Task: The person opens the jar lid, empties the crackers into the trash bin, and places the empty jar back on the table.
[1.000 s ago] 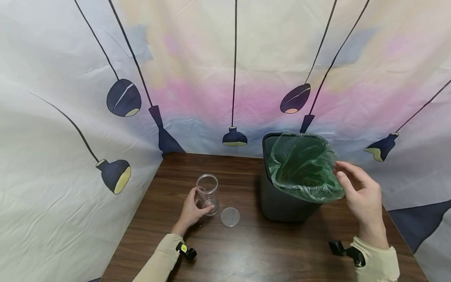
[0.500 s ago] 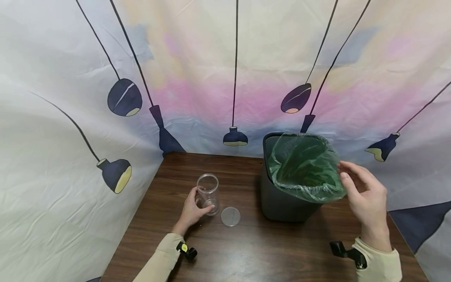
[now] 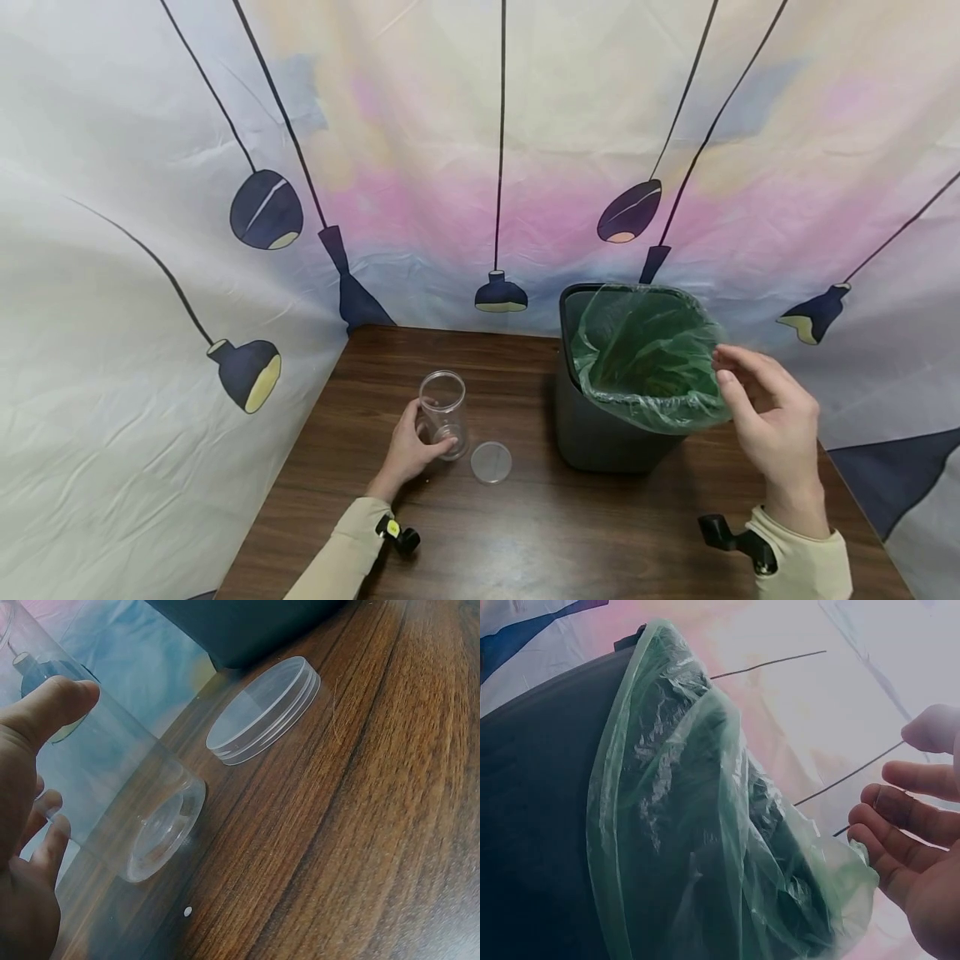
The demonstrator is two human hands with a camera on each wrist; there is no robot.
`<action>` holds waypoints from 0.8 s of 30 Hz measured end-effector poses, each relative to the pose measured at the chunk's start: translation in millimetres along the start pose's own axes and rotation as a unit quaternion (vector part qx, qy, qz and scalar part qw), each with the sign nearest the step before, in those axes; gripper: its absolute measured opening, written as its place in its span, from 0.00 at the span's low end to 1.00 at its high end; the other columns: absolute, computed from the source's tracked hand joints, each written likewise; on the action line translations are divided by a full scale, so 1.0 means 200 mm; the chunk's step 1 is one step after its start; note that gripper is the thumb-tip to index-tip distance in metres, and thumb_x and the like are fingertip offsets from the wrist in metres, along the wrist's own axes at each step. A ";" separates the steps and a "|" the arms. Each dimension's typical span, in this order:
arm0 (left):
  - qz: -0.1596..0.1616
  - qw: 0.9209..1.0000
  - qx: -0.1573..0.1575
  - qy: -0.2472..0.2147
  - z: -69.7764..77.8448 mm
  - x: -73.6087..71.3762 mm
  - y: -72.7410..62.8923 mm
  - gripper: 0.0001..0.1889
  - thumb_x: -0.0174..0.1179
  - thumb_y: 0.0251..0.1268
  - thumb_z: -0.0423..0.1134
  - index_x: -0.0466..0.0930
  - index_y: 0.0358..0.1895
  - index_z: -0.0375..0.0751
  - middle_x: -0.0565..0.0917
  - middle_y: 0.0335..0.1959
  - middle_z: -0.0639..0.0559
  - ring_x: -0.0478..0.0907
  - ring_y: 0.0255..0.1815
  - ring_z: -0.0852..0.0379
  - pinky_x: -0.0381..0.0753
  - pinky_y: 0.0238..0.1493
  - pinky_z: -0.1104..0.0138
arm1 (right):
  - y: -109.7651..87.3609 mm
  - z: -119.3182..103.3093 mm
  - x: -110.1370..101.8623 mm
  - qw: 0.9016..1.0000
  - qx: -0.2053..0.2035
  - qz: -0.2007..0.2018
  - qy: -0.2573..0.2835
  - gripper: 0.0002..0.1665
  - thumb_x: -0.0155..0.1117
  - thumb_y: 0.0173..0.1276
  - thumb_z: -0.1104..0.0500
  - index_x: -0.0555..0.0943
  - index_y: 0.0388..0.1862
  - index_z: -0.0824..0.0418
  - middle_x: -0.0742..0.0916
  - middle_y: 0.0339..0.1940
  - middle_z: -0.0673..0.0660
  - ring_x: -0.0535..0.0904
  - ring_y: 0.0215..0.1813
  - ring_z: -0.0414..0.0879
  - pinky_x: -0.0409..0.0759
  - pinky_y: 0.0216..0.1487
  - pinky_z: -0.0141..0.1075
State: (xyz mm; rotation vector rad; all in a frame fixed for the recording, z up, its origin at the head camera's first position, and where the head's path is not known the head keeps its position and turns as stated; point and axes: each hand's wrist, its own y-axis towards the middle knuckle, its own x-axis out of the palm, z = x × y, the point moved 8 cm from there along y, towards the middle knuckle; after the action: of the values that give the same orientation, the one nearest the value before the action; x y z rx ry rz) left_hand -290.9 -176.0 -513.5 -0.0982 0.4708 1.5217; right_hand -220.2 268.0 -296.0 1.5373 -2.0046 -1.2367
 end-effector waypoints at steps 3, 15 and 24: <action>0.000 1.000 -0.001 0.001 0.01 0.00 0.00 0.40 0.76 0.45 0.31 0.64 0.62 0.24 0.69 0.61 0.26 0.68 0.64 0.36 0.67 0.67 0.45 | 0.00 0.00 0.02 1.000 -0.003 -0.007 0.008 0.20 0.57 0.60 0.82 0.78 0.52 0.80 0.85 0.49 0.53 0.81 0.51 0.37 0.77 0.48 0.20; -0.003 1.000 0.001 0.006 0.02 0.00 0.00 0.39 0.76 0.46 0.30 0.64 0.62 0.25 0.69 0.62 0.27 0.68 0.64 0.36 0.67 0.67 0.45 | 0.00 0.00 0.11 0.999 -0.001 -0.031 0.013 0.23 0.59 0.59 0.82 0.78 0.55 0.77 0.84 0.49 0.58 0.80 0.52 0.39 0.77 0.54 0.23; -0.007 1.000 -0.002 -0.001 -0.01 0.01 0.01 0.40 0.76 0.45 0.30 0.63 0.62 0.25 0.69 0.61 0.27 0.68 0.64 0.38 0.68 0.67 0.47 | 0.01 -0.02 0.14 0.999 -0.001 -0.043 0.016 0.23 0.59 0.58 0.82 0.78 0.54 0.76 0.84 0.47 0.62 0.80 0.50 0.40 0.77 0.52 0.23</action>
State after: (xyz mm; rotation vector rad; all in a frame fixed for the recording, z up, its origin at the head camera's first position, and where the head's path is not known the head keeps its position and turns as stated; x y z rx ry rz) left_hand -292.3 -175.3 -514.5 -0.1020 0.4648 1.5097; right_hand -228.7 240.5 -299.5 1.6473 -1.9349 -1.2373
